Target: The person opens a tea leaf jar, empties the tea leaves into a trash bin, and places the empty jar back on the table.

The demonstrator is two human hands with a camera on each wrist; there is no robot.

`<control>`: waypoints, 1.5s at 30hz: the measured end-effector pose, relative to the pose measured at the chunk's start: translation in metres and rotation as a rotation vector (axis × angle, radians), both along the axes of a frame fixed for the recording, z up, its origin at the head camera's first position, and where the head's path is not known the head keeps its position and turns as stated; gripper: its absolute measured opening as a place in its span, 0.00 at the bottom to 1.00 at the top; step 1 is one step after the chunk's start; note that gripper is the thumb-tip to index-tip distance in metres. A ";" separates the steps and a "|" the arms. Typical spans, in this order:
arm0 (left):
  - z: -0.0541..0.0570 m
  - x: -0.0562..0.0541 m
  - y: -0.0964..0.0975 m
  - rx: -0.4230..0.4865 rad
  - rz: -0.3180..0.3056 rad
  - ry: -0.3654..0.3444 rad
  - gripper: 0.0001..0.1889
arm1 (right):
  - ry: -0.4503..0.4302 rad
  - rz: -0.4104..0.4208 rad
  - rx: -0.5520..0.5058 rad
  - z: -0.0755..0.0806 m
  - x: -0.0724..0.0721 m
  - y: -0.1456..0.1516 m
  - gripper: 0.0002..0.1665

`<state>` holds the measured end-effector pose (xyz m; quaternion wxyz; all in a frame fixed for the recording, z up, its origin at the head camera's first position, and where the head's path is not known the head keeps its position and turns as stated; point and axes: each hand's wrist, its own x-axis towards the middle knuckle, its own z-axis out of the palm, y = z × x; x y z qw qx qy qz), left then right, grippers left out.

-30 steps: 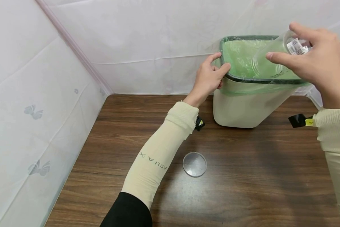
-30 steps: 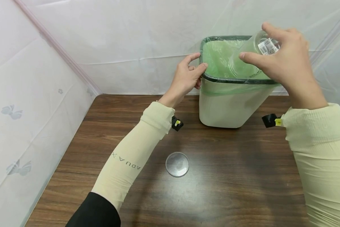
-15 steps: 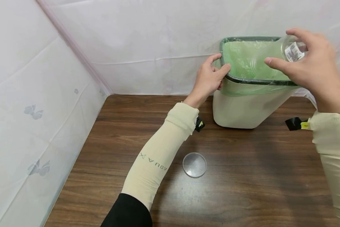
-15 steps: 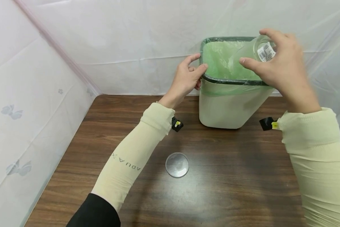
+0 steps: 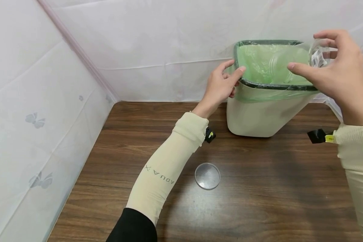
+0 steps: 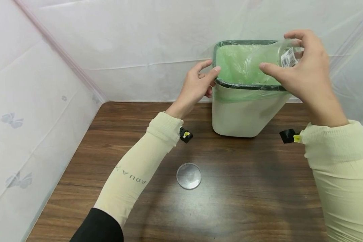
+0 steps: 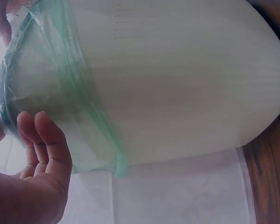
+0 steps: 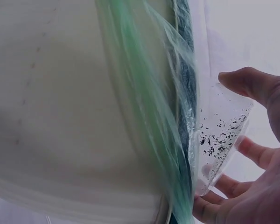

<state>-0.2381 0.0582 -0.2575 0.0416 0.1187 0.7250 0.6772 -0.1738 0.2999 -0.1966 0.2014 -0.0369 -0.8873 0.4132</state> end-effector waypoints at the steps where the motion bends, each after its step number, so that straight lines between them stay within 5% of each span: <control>1: 0.000 0.000 0.000 0.004 0.004 -0.006 0.29 | 0.005 -0.003 -0.014 0.000 0.001 0.000 0.46; 13: 0.001 0.005 -0.009 0.021 -0.018 0.009 0.30 | 0.044 -0.016 -0.165 0.001 0.005 0.000 0.46; 26: -0.002 0.010 -0.020 0.028 -0.028 0.036 0.29 | 0.148 -0.095 -0.131 -0.008 0.017 -0.002 0.44; 40: -0.006 0.011 -0.025 0.022 -0.021 0.041 0.29 | 0.287 -0.118 -0.159 -0.014 0.012 0.003 0.36; 45: -0.007 0.012 -0.027 0.023 -0.022 0.047 0.29 | 0.372 -0.055 -0.366 -0.016 0.009 0.003 0.31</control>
